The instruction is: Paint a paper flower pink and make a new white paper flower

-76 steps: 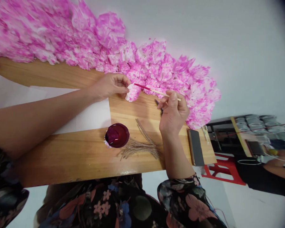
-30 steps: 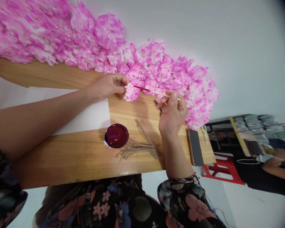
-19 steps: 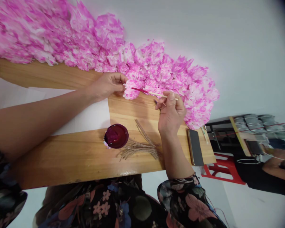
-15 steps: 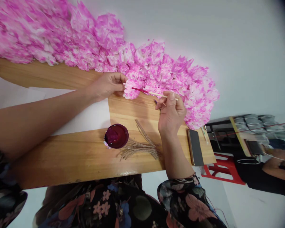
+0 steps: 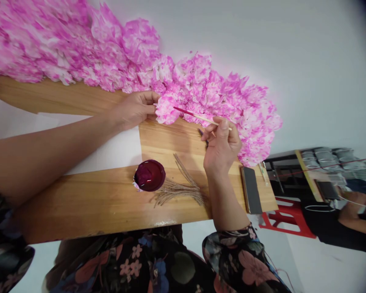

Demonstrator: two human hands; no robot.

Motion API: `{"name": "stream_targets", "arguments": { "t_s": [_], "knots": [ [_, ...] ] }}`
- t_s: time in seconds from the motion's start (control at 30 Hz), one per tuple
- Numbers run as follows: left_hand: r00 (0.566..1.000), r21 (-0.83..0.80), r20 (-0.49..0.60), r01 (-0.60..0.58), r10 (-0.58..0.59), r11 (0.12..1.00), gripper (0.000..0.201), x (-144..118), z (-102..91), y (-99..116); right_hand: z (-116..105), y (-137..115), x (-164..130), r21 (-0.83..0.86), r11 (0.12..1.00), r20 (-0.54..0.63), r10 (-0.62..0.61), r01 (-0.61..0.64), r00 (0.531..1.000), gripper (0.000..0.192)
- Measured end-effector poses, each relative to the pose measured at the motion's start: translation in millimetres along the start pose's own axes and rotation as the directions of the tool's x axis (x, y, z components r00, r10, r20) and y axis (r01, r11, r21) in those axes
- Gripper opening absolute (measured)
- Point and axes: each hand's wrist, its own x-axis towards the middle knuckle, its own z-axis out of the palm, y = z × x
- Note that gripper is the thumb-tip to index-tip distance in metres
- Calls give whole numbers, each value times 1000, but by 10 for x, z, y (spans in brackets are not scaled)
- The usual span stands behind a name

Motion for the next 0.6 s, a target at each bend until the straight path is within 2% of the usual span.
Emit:
{"name": "stream_targets", "arguments": {
  "t_s": [0.13,0.27,0.43,0.6],
  "knots": [
    [1000,5,-23,2,-2,1000,18,-8,33,26,-5,3,-5,4,1000,14,-17,17,1000,34],
    [1000,-25,-23,-11,10,1000,19,-13,56,49,-6,-18,-15,-62,998,18,7,-6,1000,35],
    [999,20,-31,-6,7,1000,17,-9,27,28,8,-52,-30,-108,994,29,-22,25,999,32],
    [1000,10,-3,-6,6,1000,20,-3,34,15,10,-65,-35,-114,992,43,-41,46,998,31]
  ]
}}
